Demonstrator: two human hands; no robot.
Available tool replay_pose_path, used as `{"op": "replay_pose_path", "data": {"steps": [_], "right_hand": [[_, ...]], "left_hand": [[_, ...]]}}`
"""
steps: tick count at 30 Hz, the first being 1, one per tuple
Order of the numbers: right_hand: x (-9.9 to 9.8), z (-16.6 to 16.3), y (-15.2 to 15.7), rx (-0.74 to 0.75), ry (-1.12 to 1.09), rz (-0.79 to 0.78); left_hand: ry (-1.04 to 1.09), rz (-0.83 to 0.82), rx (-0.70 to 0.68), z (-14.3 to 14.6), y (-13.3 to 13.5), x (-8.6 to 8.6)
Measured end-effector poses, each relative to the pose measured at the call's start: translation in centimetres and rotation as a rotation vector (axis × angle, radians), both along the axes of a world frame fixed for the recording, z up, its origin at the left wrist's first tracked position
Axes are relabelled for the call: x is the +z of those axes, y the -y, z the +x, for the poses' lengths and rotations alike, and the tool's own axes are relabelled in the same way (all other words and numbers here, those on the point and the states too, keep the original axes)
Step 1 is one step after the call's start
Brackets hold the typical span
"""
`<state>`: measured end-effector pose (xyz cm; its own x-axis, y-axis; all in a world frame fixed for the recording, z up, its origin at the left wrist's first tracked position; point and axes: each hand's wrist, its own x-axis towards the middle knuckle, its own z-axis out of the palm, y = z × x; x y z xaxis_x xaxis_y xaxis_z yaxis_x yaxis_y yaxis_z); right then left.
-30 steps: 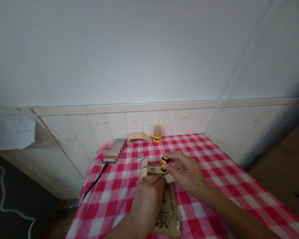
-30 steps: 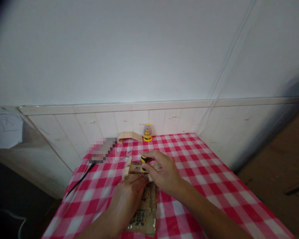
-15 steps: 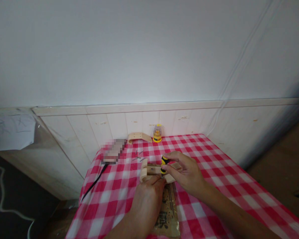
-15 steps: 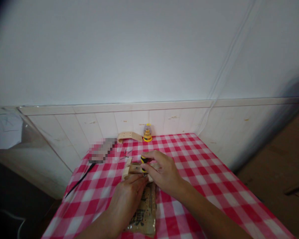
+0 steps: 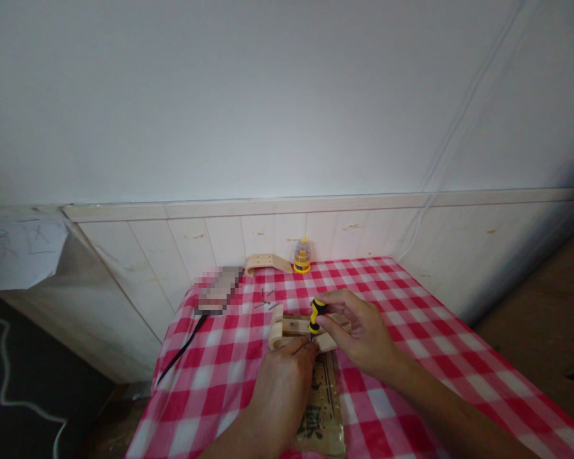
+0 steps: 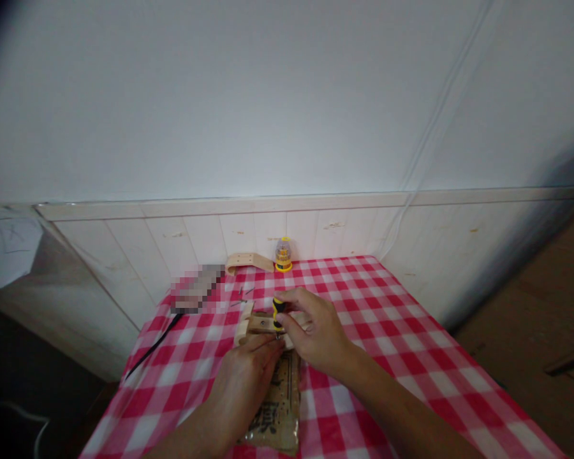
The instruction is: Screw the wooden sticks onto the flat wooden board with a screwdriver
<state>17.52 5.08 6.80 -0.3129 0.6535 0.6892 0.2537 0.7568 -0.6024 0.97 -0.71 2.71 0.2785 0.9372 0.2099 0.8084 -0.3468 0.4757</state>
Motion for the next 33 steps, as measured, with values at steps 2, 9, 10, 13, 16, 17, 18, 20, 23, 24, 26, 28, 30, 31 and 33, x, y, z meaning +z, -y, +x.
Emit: {"op": "replay_pose_path", "data": {"steps": [2, 9, 10, 13, 16, 17, 18, 20, 23, 24, 26, 28, 30, 31, 33], "right_hand": [[0.1, 0.0, -0.1, -0.007, 0.005, 0.010], [-0.3, -0.2, -0.5, 0.019, -0.066, -0.057], [-0.2, -0.2, -0.6, 0.036, -0.090, -0.093], [0.4, -0.1, -1.1, 0.065, -0.214, -0.225], [1.4, 0.4, -2.3, 0.002, -0.406, -0.323], [1.6, 0.7, -2.8, -0.019, -0.468, -0.360], [1.8, 1.1, -3.4, -0.039, -0.540, -0.399], [1.8, 1.9, -4.7, -0.086, -0.704, -0.480], [1.0, 3.5, -6.7, -0.139, -0.878, -0.611], [0.6, 3.9, -7.3, -0.159, -0.908, -0.643], [-0.3, 4.8, -8.1, -0.203, -0.909, -0.689], [-1.2, 5.3, -8.5, -0.225, -0.898, -0.703], [-1.9, 5.5, -8.5, -0.242, -0.873, -0.715], [-2.2, 5.5, -8.5, -0.245, -0.857, -0.718], [-2.7, 5.2, -8.5, -0.247, -0.820, -0.726]], "left_hand": [[0.001, -0.013, 0.008, 0.0, 0.0, 0.2], [0.001, -0.022, 0.008, 0.0, 0.1, 0.4], [0.006, -0.010, 0.007, 0.0, 0.1, 0.3], [0.032, 0.029, 0.014, 0.0, 0.2, 0.0], [0.083, 0.046, 0.017, -0.1, 0.1, -0.2], [0.109, 0.046, 0.023, -0.2, 0.1, -0.2], [0.143, 0.045, 0.033, -0.2, 0.1, -0.1], [0.231, 0.041, 0.054, -0.3, 0.1, 0.0], [0.345, 0.026, 0.071, -0.4, 0.1, 0.6], [0.369, 0.023, 0.071, -0.5, 0.1, 0.9], [0.411, 0.030, 0.072, -0.7, 0.1, 1.8], [0.475, 0.034, 0.104, -1.2, 0.2, 3.0], [0.537, -0.002, 0.156, -2.1, 0.2, 4.4], [0.538, -0.019, 0.227, -2.8, 0.1, 5.1], [0.464, -0.030, 0.318, -4.5, -0.1, 6.3]]}}
